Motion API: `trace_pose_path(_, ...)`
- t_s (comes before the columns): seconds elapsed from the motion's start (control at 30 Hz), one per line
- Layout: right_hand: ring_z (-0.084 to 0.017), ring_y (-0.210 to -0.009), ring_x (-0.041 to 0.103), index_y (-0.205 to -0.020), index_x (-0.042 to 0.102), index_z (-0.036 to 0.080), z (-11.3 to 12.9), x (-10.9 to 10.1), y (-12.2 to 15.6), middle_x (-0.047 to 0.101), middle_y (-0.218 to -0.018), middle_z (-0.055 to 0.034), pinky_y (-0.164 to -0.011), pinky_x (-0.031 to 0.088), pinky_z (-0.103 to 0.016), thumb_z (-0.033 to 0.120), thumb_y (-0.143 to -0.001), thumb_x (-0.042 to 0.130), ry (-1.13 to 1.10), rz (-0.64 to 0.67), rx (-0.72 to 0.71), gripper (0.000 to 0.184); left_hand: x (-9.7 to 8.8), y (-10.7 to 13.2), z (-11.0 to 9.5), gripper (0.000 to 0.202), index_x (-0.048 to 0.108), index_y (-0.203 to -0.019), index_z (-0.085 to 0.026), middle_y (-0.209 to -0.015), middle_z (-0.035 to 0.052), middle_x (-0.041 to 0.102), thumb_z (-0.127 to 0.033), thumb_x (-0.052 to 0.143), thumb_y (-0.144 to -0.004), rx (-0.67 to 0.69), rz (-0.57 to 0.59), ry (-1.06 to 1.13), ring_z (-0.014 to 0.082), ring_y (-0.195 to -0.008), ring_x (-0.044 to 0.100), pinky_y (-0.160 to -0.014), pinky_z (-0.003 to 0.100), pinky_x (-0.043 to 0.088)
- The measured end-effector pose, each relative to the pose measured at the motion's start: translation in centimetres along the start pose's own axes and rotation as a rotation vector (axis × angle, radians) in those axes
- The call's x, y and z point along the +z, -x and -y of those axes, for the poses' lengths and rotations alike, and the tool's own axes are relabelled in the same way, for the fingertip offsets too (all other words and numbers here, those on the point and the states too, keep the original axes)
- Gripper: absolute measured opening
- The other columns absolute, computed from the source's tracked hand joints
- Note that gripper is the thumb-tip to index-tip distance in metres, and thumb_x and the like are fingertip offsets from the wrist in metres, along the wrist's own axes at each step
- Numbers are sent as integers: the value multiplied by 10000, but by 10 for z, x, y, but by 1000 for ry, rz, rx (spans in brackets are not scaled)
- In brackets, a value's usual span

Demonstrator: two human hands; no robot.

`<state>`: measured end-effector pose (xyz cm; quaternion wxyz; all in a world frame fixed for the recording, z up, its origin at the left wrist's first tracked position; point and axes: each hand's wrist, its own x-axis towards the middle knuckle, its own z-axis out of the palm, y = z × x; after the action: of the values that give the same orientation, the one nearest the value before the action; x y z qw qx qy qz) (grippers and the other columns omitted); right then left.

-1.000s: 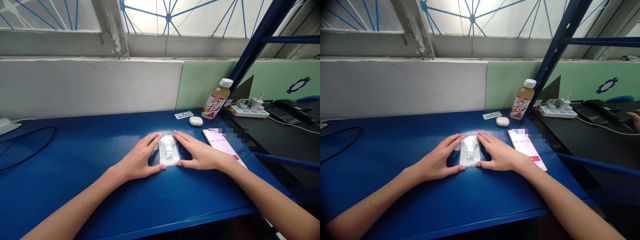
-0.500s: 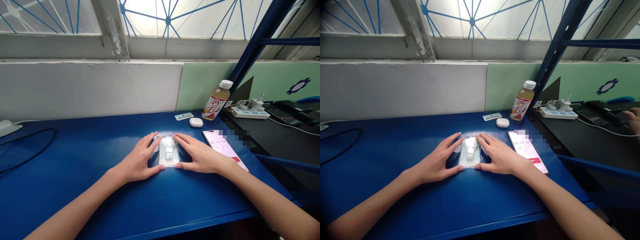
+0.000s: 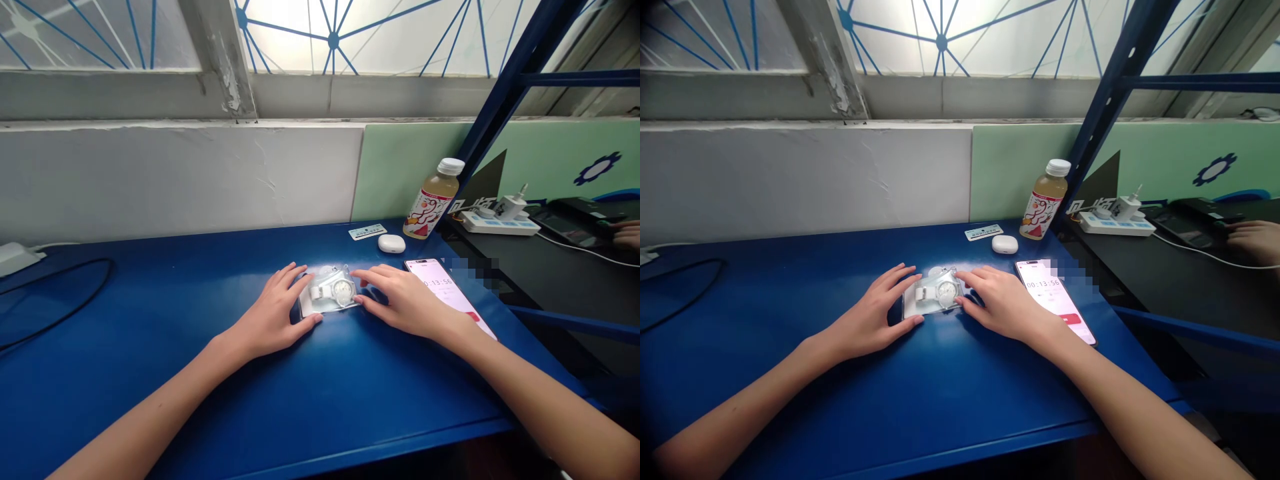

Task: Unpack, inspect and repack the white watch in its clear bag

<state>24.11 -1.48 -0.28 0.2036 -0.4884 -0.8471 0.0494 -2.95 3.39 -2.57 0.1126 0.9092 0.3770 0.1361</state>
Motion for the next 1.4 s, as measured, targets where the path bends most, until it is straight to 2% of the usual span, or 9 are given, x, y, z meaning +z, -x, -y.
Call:
trace_pose_path(0.2, -301, -1361, 433, -1456, 419, 139, -8, -4, -1, 461, -1488, -168, -1073, 443, -462, 448, -947, 526, 15, 123, -54, 604, -4, 0, 0, 694, 401, -1484, -197, -1569, 155, 327, -540, 556, -902, 17, 51, -14, 369, -1486, 170, -1174, 603, 189)
trace_pose_path(0.37, -319, -1431, 338, -1497, 368, 125, -9, -1, -1, 356, -1561, -184, -1121, 388, -491, 522, -947, 486, 9, 215, -6, 688, -3, 0, 1, 708, 395, -1483, -186, -1572, 166, 316, -558, 548, -901, 14, 63, -38, 363, -1491, 151, -1179, 598, 167)
trace_pose_path(0.57, -336, -1418, 366, -1511, 345, 135, -11, 3, 1, 363, -1552, -206, -1105, 400, -521, 536, -950, 464, -33, 221, 35, 699, -1, 1, 1, 743, 409, -1461, -156, -1564, 185, 326, -611, 543, -889, -15, 30, -28, 377, -1489, 146, -1172, 611, 177)
trace_pose_path(0.8, -351, -1422, 359, -1522, 331, 213, -14, 3, 2, 355, -1563, -178, -1097, 401, -549, 539, -942, 484, -52, 197, 25, 682, 0, 1, 1, 743, 417, -1460, -163, -1559, 186, 338, -612, 557, -884, -4, 23, -4, 387, -1484, 160, -1169, 612, 186)
trace_pose_path(0.97, -349, -1431, 342, -1520, 336, 188, -15, 3, 2, 346, -1569, -178, -1116, 380, -540, 538, -939, 490, -49, 210, 28, 695, -2, 0, 1, 765, 420, -1454, -134, -1563, 198, 320, -634, 534, -887, 8, 30, -63, 380, -1488, 147, -1173, 598, 183)
trace_pose_path(1.17, -347, -1443, 318, -1520, 337, 165, -15, 2, 2, 319, -1579, -189, -1120, 373, -533, 573, -936, 473, -30, 229, 35, 725, -7, 1, 2, 815, 441, -1437, -97, -1566, 214, 306, -678, 521, -872, -4, 54, -91, 383, -1486, 147, -1160, 580, 240)
trace_pose_path(1.33, -389, -1451, 280, -1535, 308, 182, -17, 4, 4, 291, -1590, -194, -1108, 367, -582, 631, -858, 570, -21, 229, -2, 854, -9, 2, 3, 780, 437, -1451, -143, -1568, 183, 326, -674, 513, -884, 10, 69, -45, 380, -1484, 164, -1156, 577, 250)
trace_pose_path(1.4, -386, -1447, 292, -1528, 326, 187, -16, 5, 3, 322, -1577, -191, -1105, 374, -582, 601, -856, 596, -22, 204, -38, 834, -9, 1, 2, 712, 443, -1451, -156, -1569, 165, 332, -642, 455, -931, 5, 93, -43, 364, -1488, 161, -1165, 570, 234)
